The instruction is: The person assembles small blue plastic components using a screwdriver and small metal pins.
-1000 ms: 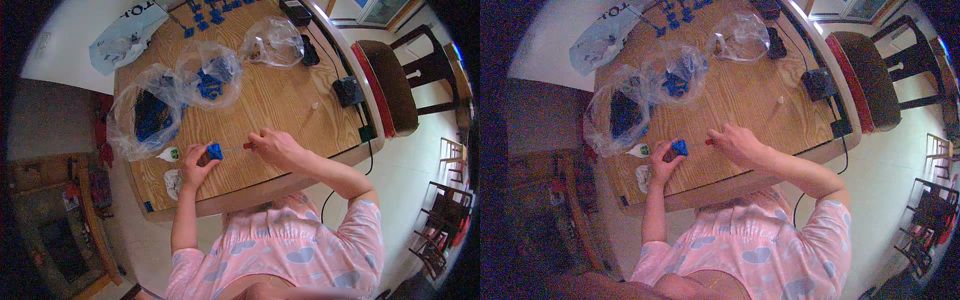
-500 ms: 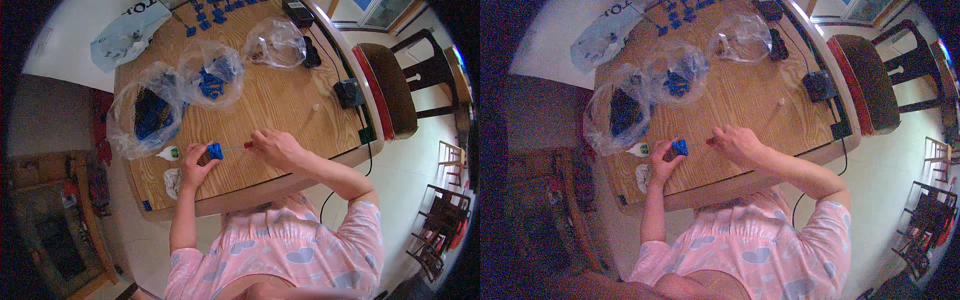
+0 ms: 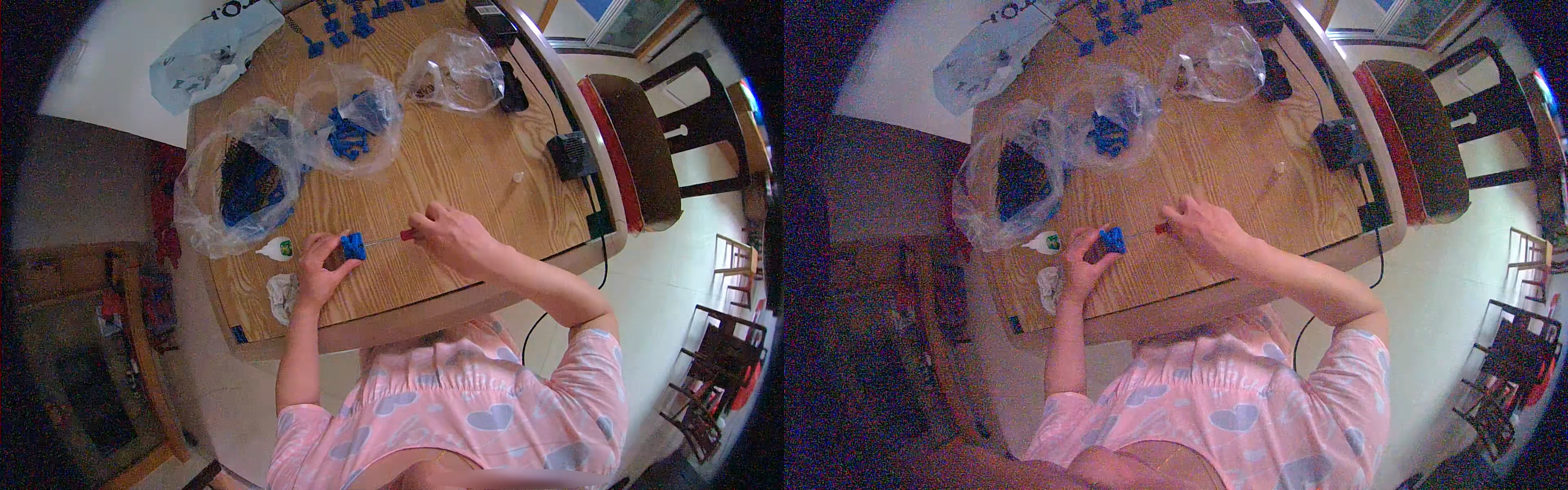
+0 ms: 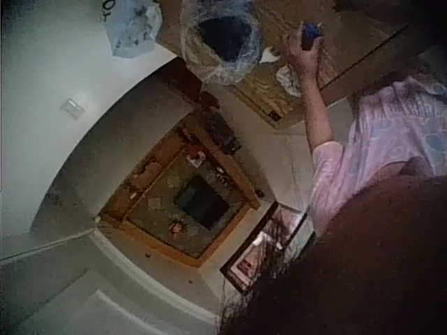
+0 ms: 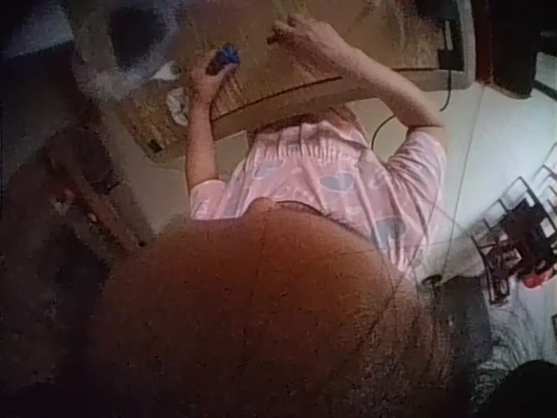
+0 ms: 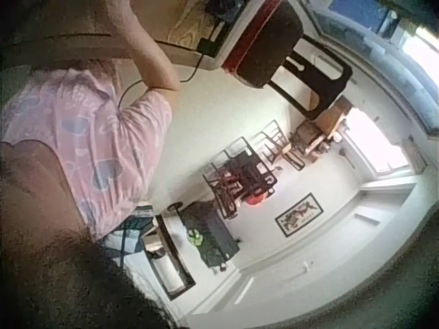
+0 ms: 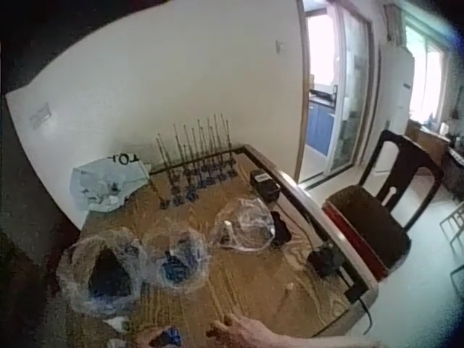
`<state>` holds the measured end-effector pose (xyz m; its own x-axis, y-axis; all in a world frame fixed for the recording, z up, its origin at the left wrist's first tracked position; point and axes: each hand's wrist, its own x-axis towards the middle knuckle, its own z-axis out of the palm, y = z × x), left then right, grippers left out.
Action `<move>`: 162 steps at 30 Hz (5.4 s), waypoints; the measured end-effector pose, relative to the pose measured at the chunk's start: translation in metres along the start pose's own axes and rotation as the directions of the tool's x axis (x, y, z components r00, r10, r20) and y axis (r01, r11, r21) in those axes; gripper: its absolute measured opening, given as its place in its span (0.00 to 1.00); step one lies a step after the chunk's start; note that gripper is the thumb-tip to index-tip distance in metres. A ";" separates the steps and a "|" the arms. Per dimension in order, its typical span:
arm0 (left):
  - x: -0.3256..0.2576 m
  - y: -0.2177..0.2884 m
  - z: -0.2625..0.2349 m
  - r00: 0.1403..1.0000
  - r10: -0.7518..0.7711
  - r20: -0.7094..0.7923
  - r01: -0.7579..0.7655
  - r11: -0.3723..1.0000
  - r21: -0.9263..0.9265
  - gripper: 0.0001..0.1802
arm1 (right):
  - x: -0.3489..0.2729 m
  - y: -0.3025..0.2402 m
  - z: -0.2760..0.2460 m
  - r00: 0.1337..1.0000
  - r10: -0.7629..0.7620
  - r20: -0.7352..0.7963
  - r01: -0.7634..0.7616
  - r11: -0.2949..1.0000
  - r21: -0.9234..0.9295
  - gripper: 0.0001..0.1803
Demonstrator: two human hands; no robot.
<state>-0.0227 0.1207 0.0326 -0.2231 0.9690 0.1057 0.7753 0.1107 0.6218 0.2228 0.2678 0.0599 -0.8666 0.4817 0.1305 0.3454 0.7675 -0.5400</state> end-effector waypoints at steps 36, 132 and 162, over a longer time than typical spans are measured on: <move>0.002 0.000 0.003 0.995 0.089 -0.047 -0.090 0.995 -0.032 0.31 | -0.003 0.000 -0.002 0.987 0.078 0.142 -0.074 0.997 -0.033 0.17; -0.003 -0.010 -0.002 0.984 0.155 -0.085 -0.166 0.976 -0.141 0.35 | 0.012 -0.016 -0.018 0.982 -0.054 0.182 0.048 0.998 0.036 0.11; -0.004 -0.005 -0.010 0.984 0.164 -0.067 -0.171 0.978 -0.120 0.35 | 0.015 -0.007 -0.008 0.984 0.009 0.179 -0.018 0.999 0.047 0.12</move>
<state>-0.0321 0.1139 0.0369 -0.1314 0.9572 0.2579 0.7255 -0.0844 0.6830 0.2107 0.2733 0.0724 -0.9138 0.4053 -0.0253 0.3435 0.7383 -0.5804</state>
